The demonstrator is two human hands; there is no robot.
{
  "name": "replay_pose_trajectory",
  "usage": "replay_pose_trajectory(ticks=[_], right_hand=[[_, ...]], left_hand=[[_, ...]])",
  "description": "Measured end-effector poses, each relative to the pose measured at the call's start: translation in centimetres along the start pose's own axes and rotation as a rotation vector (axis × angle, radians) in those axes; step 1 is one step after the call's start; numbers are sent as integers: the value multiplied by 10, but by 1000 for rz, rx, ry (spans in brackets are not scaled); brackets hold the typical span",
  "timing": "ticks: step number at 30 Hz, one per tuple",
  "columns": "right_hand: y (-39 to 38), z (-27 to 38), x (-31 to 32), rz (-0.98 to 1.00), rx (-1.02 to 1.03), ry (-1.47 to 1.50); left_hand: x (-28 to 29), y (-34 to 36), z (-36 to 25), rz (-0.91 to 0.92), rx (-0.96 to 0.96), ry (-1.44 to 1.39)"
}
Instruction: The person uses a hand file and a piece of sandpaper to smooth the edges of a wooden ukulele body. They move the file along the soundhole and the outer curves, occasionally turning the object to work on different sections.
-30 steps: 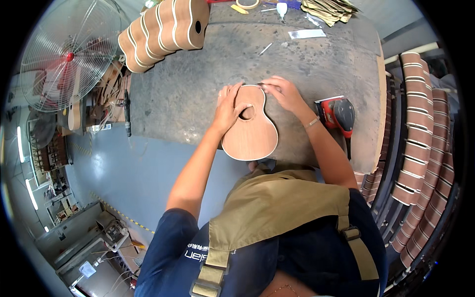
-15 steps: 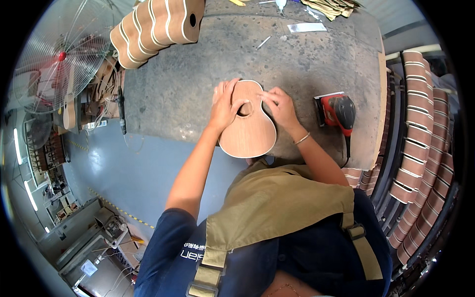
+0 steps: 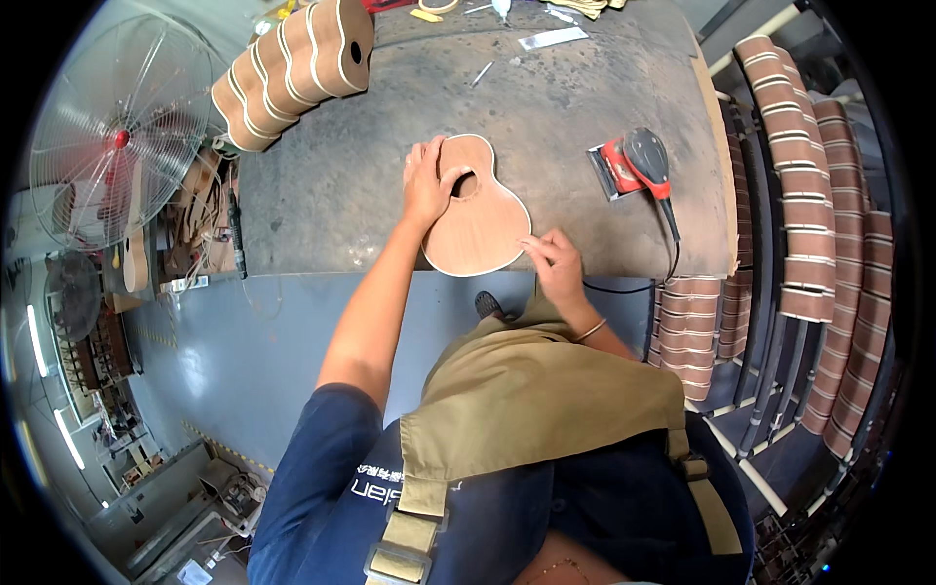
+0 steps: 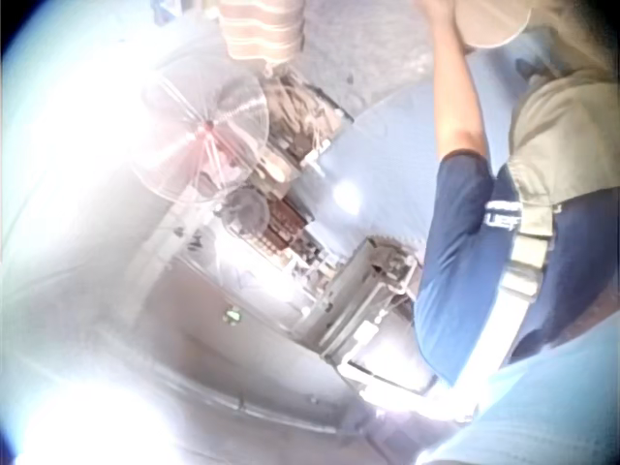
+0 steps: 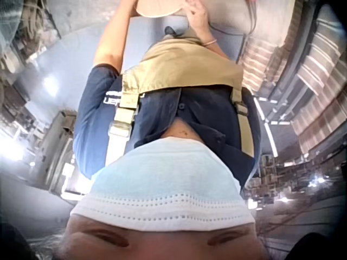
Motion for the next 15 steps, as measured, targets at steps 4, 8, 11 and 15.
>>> replay_pose_trajectory(ticks=[4, 8, 11, 15], right_hand=[[2, 8, -1, -82, -13, -54], [70, -21, 0, 198, 56, -21], [118, -19, -22, 507, 177, 19], [152, -8, -67, 810, 267, 67]], left_hand=[[21, -17, 9, -104, 70, 59], [52, -68, 18, 14, 424, 168], [70, -84, -26, -33, -63, 300], [48, -73, -33, 311, -378, 393]])
Point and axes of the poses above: each hand's wrist, its own y-axis towards the middle knuckle, its own x-axis out of the back of the hand, z = x × y, the point moved 9 cm from there along y, towards the middle knuckle, and after that the axes turned 6 degrees about x, right-handed, at the moved point
